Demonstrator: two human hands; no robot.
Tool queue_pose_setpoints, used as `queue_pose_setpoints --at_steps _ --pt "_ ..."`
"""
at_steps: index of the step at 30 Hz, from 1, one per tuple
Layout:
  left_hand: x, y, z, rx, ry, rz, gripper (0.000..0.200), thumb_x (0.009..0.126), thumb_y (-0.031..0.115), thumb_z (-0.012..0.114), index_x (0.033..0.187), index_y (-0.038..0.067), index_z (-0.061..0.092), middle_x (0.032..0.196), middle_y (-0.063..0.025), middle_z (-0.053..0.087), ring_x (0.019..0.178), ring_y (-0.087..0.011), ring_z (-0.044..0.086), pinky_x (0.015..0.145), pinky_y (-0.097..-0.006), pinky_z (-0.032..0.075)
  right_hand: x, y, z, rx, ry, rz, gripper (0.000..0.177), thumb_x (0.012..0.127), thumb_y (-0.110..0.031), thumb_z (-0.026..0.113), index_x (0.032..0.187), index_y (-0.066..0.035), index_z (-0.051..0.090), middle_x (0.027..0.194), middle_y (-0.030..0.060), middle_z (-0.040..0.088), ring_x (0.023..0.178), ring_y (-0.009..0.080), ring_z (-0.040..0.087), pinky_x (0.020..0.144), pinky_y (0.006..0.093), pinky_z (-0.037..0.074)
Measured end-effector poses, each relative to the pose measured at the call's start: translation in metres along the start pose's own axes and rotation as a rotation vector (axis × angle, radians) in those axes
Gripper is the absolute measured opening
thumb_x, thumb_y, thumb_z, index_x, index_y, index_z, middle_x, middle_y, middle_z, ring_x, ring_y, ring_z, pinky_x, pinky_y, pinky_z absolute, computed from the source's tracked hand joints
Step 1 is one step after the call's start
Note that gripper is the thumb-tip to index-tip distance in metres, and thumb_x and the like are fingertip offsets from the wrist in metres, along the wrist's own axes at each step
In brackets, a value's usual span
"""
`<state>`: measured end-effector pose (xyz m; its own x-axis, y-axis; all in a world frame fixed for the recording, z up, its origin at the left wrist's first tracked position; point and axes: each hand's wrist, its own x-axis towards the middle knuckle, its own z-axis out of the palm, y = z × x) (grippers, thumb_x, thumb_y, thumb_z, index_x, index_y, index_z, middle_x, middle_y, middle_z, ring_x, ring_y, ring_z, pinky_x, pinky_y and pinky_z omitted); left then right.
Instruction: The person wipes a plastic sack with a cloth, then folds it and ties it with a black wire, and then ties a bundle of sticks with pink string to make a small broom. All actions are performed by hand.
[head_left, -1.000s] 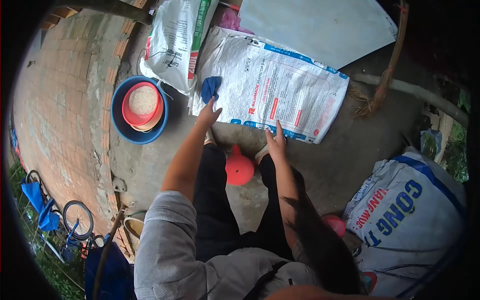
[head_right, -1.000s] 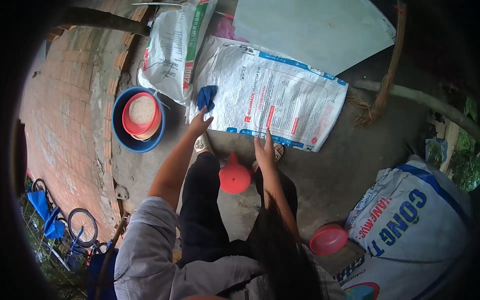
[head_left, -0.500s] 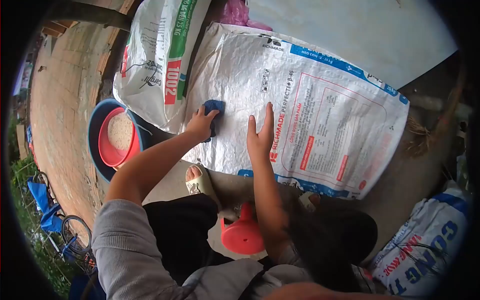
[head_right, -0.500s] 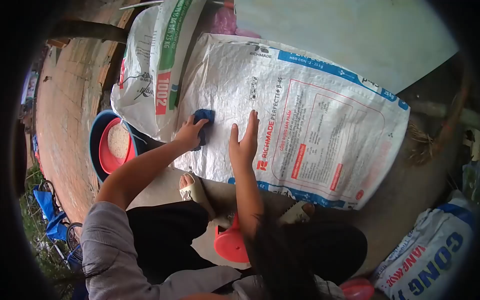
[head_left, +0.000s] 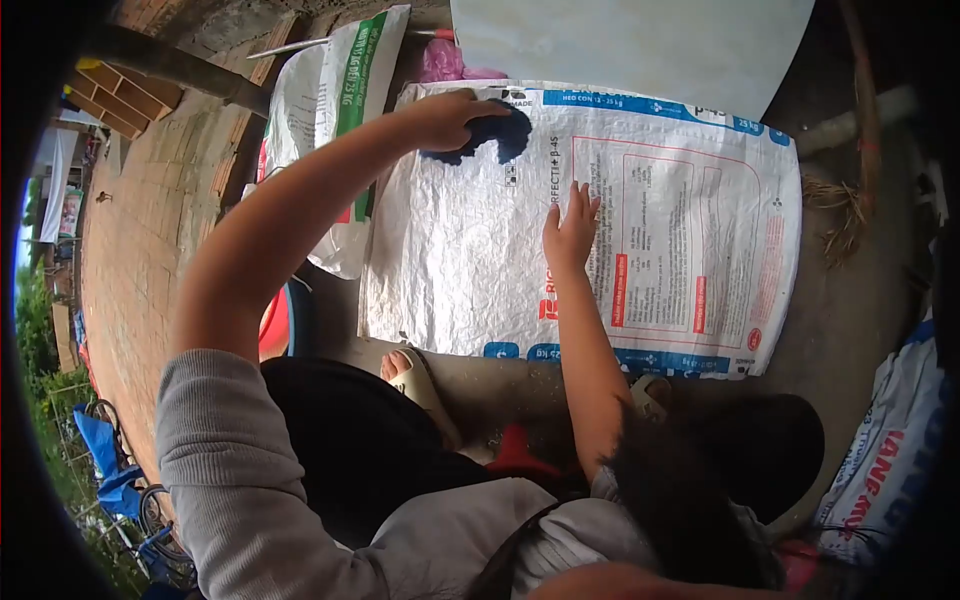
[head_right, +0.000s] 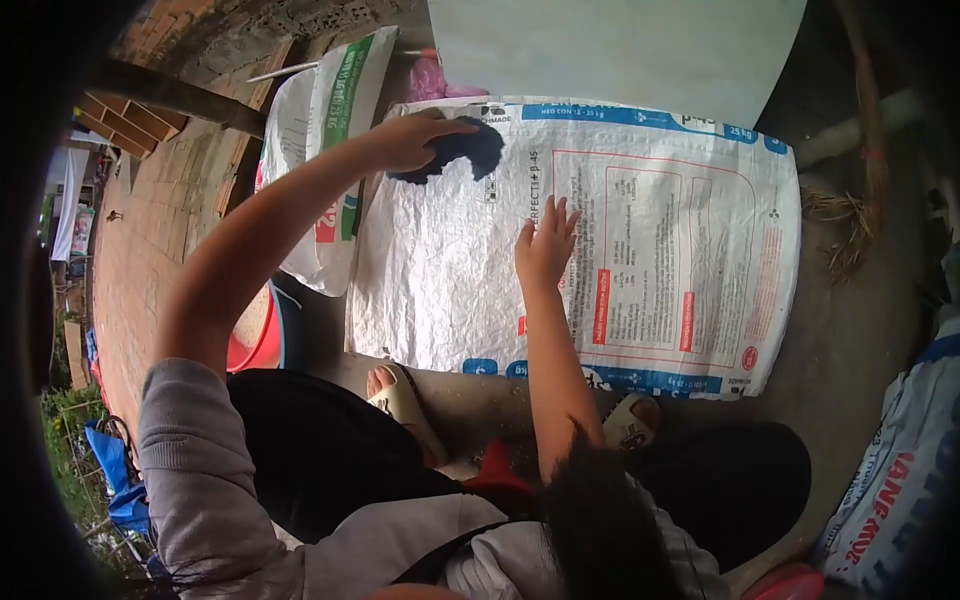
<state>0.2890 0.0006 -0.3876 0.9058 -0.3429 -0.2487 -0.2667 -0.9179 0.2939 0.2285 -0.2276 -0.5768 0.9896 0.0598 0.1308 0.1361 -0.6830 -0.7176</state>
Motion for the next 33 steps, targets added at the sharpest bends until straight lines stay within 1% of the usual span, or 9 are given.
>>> queue_pose_setpoints --at_steps 4,8,12,14,18,26,29,32,33 --pt "0.034 0.046 0.016 0.298 -0.096 0.068 0.054 0.078 0.008 0.056 0.126 0.033 0.053 0.116 -0.0134 0.054 0.105 -0.0342 0.057 0.086 -0.0401 0.048 -0.032 0.020 -0.019 -0.291 -0.111 0.083 0.054 0.087 -0.022 0.049 0.138 -0.009 0.034 0.146 0.0143 0.029 0.136 0.0422 0.017 0.103 0.0642 0.017" --pt "0.060 0.096 0.078 0.234 -0.300 -0.128 0.057 0.075 0.012 0.063 0.126 0.036 0.052 0.123 -0.0107 0.050 0.105 -0.0341 0.056 0.086 -0.0413 0.049 -0.061 0.032 -0.030 -0.534 -0.074 0.284 0.055 0.088 -0.024 0.047 0.139 -0.011 0.034 0.148 0.0106 0.025 0.136 0.0420 0.017 0.099 0.0718 0.010" --pt "0.024 0.141 0.223 0.019 0.073 -0.232 0.047 0.077 0.022 0.063 0.123 0.033 0.056 0.143 -0.0048 0.035 0.122 -0.0438 0.040 0.100 -0.0467 0.038 -0.085 0.071 -0.014 -0.555 0.027 0.086 0.054 0.092 -0.034 0.041 0.141 -0.013 0.031 0.151 0.0088 0.019 0.138 0.0404 0.010 0.102 0.0682 0.007" --pt "0.000 0.143 0.286 0.077 0.471 -0.089 0.045 0.079 0.022 0.061 0.123 0.028 0.056 0.148 -0.0014 0.027 0.129 -0.0430 0.030 0.106 -0.0472 0.031 -0.087 0.068 -0.015 -0.532 -0.015 0.139 0.054 0.094 -0.036 0.038 0.142 -0.013 0.029 0.152 0.0078 0.017 0.139 0.0383 0.006 0.104 0.0649 0.003" --pt "-0.024 0.128 0.277 0.024 0.422 -0.105 0.044 0.078 0.015 0.058 0.120 0.026 0.059 0.146 0.0025 0.030 0.130 -0.0342 0.034 0.105 -0.0415 0.034 -0.089 0.075 -0.005 -0.595 0.066 0.104 0.054 0.094 -0.036 0.037 0.143 -0.015 0.029 0.152 0.0065 0.016 0.139 0.0372 0.006 0.106 0.0618 0.002" --pt "-0.112 0.007 0.261 -0.149 0.722 -1.079 0.057 0.072 0.000 0.051 0.123 0.025 0.057 0.145 -0.0031 0.035 0.117 -0.0366 0.044 0.100 -0.0365 0.039 -0.089 0.070 -0.008 -0.606 0.108 0.075 0.053 0.092 -0.033 0.039 0.141 -0.013 0.033 0.151 0.0072 0.018 0.139 0.0372 0.010 0.105 0.0619 0.002" --pt "-0.131 -0.002 0.241 -0.206 0.696 -1.097 0.060 0.071 -0.001 0.052 0.124 0.027 0.056 0.144 -0.0036 0.035 0.116 -0.0361 0.044 0.097 -0.0367 0.041 -0.091 0.067 -0.008 -0.611 0.093 0.097 0.052 0.093 -0.032 0.039 0.141 -0.013 0.033 0.151 0.0067 0.019 0.139 0.0369 0.009 0.106 0.0614 0.002" --pt "-0.149 -0.051 0.224 -0.101 0.213 -0.642 0.064 0.070 -0.002 0.051 0.124 0.032 0.056 0.137 -0.0076 0.044 0.111 -0.0318 0.052 0.093 -0.0358 0.043 -0.084 0.060 0.003 -0.581 0.075 0.132 0.054 0.092 -0.032 0.040 0.141 -0.013 0.032 0.151 0.0112 0.018 0.138 0.0390 0.008 0.106 0.0607 0.002" --pt "-0.150 -0.069 0.187 -0.121 -0.124 -0.545 0.063 0.070 -0.003 0.049 0.123 0.031 0.057 0.132 -0.0095 0.049 0.110 -0.0303 0.054 0.092 -0.0353 0.044 -0.078 0.054 0.012 -0.627 0.054 0.269 0.056 0.091 -0.032 0.041 0.142 -0.013 0.030 0.151 0.0139 0.016 0.138 0.0399 0.007 0.105 0.0625 0.004"
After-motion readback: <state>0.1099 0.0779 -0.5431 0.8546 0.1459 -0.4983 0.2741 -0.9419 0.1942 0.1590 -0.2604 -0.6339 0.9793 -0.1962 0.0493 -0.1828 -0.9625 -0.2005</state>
